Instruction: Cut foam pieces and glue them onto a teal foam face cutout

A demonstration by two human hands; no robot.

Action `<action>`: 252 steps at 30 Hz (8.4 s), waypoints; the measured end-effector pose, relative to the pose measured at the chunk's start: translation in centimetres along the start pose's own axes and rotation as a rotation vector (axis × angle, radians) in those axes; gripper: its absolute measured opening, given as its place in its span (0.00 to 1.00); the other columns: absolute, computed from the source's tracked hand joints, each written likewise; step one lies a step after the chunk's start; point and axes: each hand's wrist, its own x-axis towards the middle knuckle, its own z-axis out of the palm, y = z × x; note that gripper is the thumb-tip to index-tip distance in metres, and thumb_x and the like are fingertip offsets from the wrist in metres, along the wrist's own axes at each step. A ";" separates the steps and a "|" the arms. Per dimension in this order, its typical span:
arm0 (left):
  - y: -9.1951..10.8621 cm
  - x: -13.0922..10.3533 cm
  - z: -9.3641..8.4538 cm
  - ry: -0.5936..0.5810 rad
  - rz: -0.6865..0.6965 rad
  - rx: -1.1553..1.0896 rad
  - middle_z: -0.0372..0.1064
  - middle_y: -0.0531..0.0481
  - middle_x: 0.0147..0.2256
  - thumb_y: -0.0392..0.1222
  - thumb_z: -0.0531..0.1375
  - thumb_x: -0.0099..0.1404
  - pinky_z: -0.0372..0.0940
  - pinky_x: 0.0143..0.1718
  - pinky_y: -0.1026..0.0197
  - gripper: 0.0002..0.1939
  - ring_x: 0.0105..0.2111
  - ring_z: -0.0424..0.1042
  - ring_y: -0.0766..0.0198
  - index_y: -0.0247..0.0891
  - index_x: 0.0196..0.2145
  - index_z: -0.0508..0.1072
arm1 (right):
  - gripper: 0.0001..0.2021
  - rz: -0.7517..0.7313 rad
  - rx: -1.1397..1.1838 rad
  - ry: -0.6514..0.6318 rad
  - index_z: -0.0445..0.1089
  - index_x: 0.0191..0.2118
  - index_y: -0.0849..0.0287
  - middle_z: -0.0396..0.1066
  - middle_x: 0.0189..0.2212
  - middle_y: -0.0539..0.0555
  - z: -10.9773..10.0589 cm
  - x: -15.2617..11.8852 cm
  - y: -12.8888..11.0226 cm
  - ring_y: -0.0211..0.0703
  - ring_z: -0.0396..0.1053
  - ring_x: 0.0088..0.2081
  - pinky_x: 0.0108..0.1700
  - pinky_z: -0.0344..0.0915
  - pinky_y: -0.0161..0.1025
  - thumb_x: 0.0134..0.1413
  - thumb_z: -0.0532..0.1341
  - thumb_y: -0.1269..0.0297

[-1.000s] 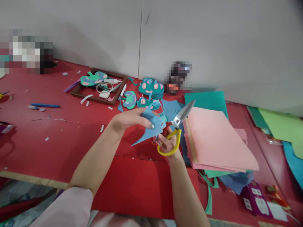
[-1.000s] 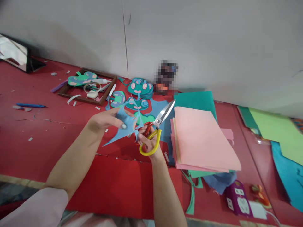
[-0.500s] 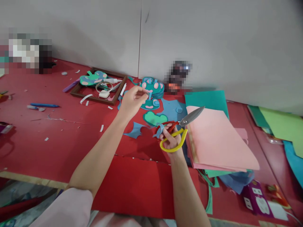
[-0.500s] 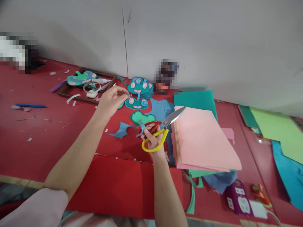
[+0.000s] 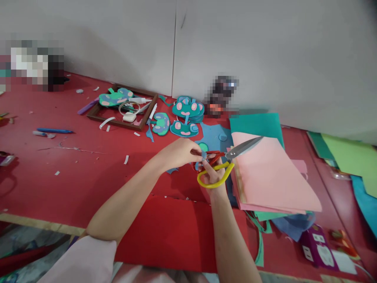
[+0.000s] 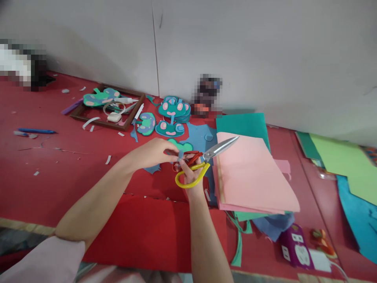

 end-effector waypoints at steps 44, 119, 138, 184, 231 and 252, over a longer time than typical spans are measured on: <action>-1.7 0.5 -4.6 0.199 -0.086 -0.090 0.71 0.48 0.35 0.41 0.55 0.62 0.64 0.39 0.60 0.09 0.37 0.70 0.64 0.35 0.37 0.71 | 0.23 0.255 -0.354 -0.551 0.62 0.33 0.59 0.50 0.20 0.43 -2.4 -0.9 0.4 0.29 0.46 0.19 0.20 0.44 0.31 0.52 0.54 0.39; -1.2 1.8 0.2 0.080 -0.145 -0.217 0.72 0.50 0.32 0.43 0.57 0.57 0.63 0.37 0.62 0.08 0.33 0.70 0.65 0.36 0.29 0.72 | 0.19 0.118 -0.277 0.046 0.54 0.22 0.55 0.51 0.07 0.40 -0.3 -0.3 -0.2 0.30 0.49 0.09 0.12 0.46 0.32 0.46 0.63 0.50; -1.7 1.8 0.6 -0.027 -0.111 -0.148 0.74 0.47 0.36 0.39 0.58 0.57 0.66 0.39 0.60 0.09 0.37 0.72 0.62 0.35 0.36 0.74 | 0.19 0.151 -0.190 0.041 0.52 0.21 0.55 0.52 0.07 0.40 -0.5 -0.2 0.2 0.29 0.49 0.08 0.12 0.47 0.32 0.48 0.63 0.54; -0.2 1.2 -2.6 0.249 -0.125 -0.340 0.71 0.52 0.28 0.35 0.60 0.56 0.65 0.35 0.63 0.02 0.30 0.72 0.67 0.34 0.29 0.71 | 0.21 0.130 -0.486 -0.233 0.61 0.27 0.57 0.47 0.13 0.40 -1.0 -1.1 0.9 0.29 0.45 0.15 0.17 0.43 0.31 0.47 0.60 0.42; -7.3 3.3 0.1 0.030 -0.316 0.154 0.65 0.54 0.22 0.36 0.59 0.55 0.55 0.26 0.65 0.02 0.23 0.64 0.67 0.37 0.26 0.67 | 0.22 0.144 -0.378 -0.015 0.58 0.21 0.56 0.51 0.07 0.40 -0.1 -0.9 0.7 0.31 0.51 0.07 0.10 0.46 0.30 0.46 0.61 0.43; -6.0 3.1 -5.7 1.186 -0.024 -0.623 0.54 0.58 0.23 0.37 0.56 0.66 0.49 0.19 0.68 0.02 0.19 0.52 0.78 0.36 0.36 0.67 | 0.21 0.142 -0.426 -0.052 0.58 0.23 0.56 0.50 0.08 0.40 0.0 -1.2 0.9 0.31 0.51 0.09 0.12 0.45 0.30 0.48 0.61 0.44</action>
